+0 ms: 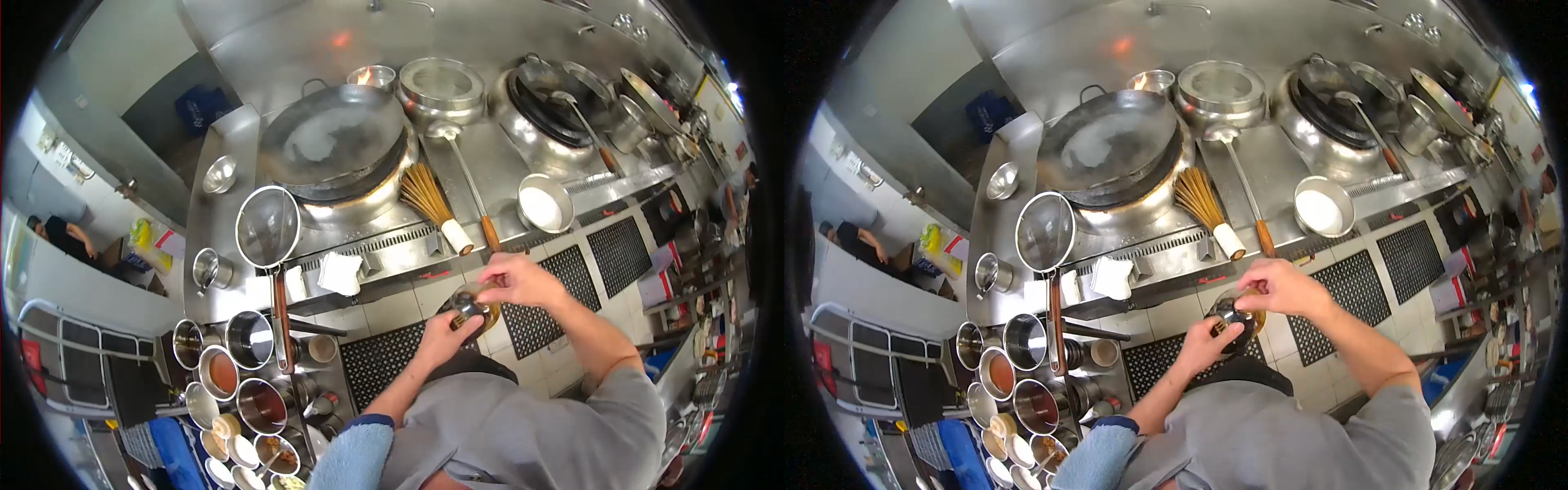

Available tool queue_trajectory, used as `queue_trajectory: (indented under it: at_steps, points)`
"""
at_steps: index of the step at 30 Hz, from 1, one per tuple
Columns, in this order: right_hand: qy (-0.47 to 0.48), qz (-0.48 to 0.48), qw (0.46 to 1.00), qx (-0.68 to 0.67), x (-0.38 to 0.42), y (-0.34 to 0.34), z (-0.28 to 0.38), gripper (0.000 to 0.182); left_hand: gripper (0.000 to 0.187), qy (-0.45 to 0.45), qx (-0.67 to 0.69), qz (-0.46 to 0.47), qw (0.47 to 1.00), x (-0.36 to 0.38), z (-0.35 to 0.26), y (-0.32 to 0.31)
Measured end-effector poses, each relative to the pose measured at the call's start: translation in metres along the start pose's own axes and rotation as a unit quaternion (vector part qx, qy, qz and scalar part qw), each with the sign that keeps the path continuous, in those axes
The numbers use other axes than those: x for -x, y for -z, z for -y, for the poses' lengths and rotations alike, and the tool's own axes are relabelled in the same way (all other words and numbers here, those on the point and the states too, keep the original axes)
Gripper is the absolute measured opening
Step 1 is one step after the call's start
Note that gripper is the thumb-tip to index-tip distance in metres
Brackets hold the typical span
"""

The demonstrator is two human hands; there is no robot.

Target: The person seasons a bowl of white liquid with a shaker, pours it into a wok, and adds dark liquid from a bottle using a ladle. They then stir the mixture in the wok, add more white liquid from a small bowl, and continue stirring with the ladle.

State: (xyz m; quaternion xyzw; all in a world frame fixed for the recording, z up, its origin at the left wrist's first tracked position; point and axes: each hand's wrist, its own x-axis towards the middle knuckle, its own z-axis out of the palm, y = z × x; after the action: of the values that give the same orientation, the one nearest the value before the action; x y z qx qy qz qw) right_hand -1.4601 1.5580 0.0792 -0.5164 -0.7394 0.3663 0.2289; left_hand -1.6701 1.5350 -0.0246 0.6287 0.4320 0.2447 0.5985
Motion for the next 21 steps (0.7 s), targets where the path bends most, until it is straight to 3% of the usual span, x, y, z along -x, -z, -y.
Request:
queue_trajectory:
  at_steps: [3, 4, 7, 8, 11, 14, 16, 17, 20, 21]
  points:
    - [-0.01, 0.028, 0.999, -0.038, 0.007, 0.052, 0.016, 0.033, 0.035, -0.12, 0.034, 0.086, 0.988, -0.024, -0.031, 0.017]
    - [-0.022, 0.032, 0.997, -0.072, 0.009, 0.061, 0.015, 0.035, 0.029, -0.154, -0.028, 0.126, 0.98, -0.028, -0.046, 0.025]
    - [-0.062, 0.049, 0.981, -0.176, -0.005, 0.08, 0.013, 0.036, 0.026, -0.187, -0.026, 0.115, 0.975, -0.044, -0.073, 0.031]
    - [-0.043, 0.066, 0.979, -0.187, -0.018, 0.089, 0.005, 0.036, 0.027, -0.221, -0.076, 0.074, 0.97, -0.05, -0.08, 0.03]
    - [-0.087, 0.101, 0.989, -0.06, -0.053, 0.13, 0.031, 0.033, 0.027, -0.149, -0.106, -0.011, 0.983, -0.062, -0.096, 0.024]
    - [0.102, 0.055, 0.965, 0.234, -0.08, 0.139, 0.057, 0.027, 0.029, -0.149, -0.142, -0.106, 0.973, -0.064, -0.112, 0.023]
    - [0.239, 0.041, 0.925, 0.293, -0.087, 0.122, 0.078, 0.024, 0.03, -0.149, -0.131, -0.159, 0.967, -0.066, -0.109, 0.031]
    - [0.302, 0.031, 0.897, 0.321, -0.09, 0.117, 0.086, 0.024, 0.027, -0.19, -0.092, -0.192, 0.958, -0.066, -0.108, 0.036]
    - [0.28, -0.058, 0.953, 0.099, -0.101, 0.131, 0.108, 0.018, 0.022, -0.149, 0.092, -0.169, 0.97, -0.058, -0.102, 0.075]
    - [0.205, -0.168, 0.964, 0.011, -0.116, 0.133, 0.081, 0.019, 0.021, -0.128, 0.135, -0.147, 0.972, -0.055, -0.09, 0.09]
